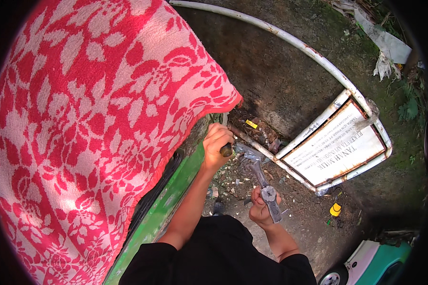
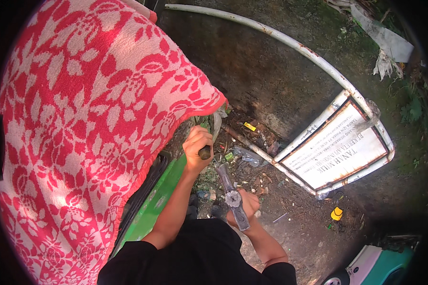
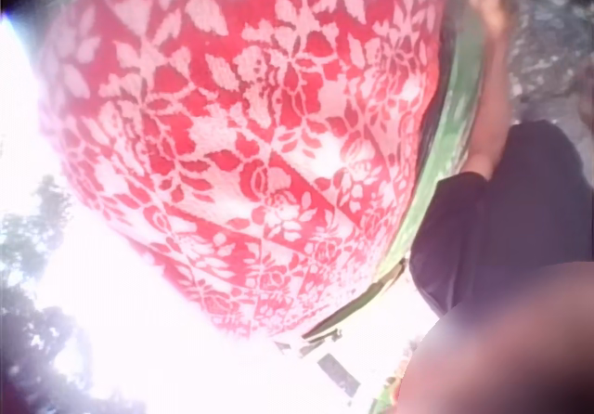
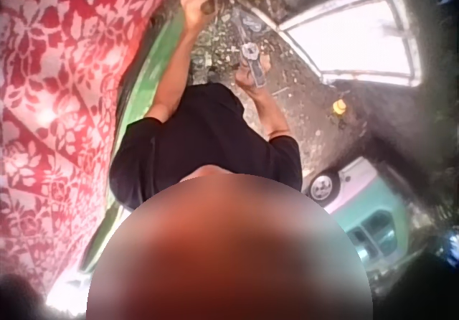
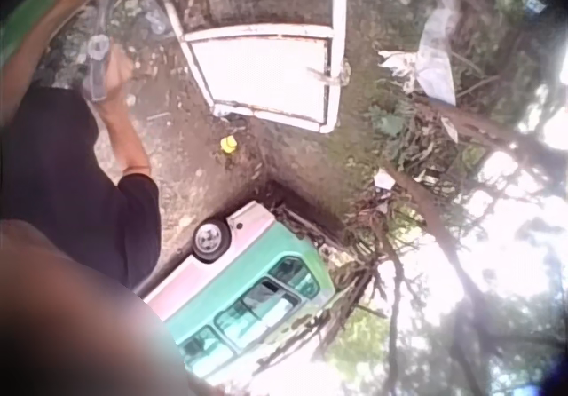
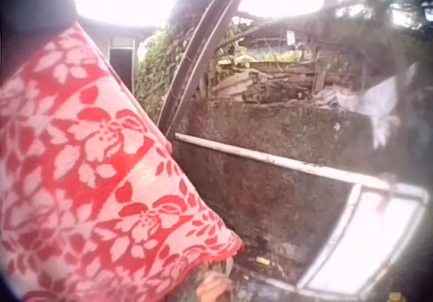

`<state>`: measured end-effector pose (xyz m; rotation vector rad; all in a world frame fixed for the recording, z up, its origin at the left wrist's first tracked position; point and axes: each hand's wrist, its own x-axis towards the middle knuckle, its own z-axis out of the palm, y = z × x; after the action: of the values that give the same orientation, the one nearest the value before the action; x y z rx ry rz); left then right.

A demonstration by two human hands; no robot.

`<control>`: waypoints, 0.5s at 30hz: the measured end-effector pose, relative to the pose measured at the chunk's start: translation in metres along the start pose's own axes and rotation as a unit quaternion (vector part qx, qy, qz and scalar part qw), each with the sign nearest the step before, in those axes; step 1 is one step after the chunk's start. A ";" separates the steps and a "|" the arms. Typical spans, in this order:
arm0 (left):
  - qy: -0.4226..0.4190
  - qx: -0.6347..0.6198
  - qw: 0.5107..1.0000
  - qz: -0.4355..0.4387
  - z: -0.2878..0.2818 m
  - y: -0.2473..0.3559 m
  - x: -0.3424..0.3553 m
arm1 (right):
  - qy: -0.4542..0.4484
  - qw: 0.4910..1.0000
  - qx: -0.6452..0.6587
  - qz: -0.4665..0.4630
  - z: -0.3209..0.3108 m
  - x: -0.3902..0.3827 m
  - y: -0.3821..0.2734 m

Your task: The person uses a hammer and a small tool to repeatedly strike and pry at a section of a green vehicle body panel. The person works on the same area for the duration of the clip, attempting to remove or adjust a part of the panel.

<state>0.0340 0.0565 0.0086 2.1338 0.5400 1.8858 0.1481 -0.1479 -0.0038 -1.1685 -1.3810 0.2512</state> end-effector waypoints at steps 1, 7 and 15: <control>0.001 0.000 1.000 0.001 0.000 -0.001 0.001 | -0.018 0.999 0.003 0.035 -0.003 -0.003 0.000; -0.010 0.010 1.000 0.006 0.001 -0.001 0.001 | -0.011 0.996 -0.003 0.085 0.004 -0.001 -0.008; -0.036 0.011 0.999 0.025 0.001 -0.003 -0.002 | -0.036 0.996 -0.054 0.064 -0.010 -0.007 0.002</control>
<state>0.0350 0.0582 0.0058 2.2403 0.4987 1.8285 0.1554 -0.1574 -0.0075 -1.3518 -1.3977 0.3158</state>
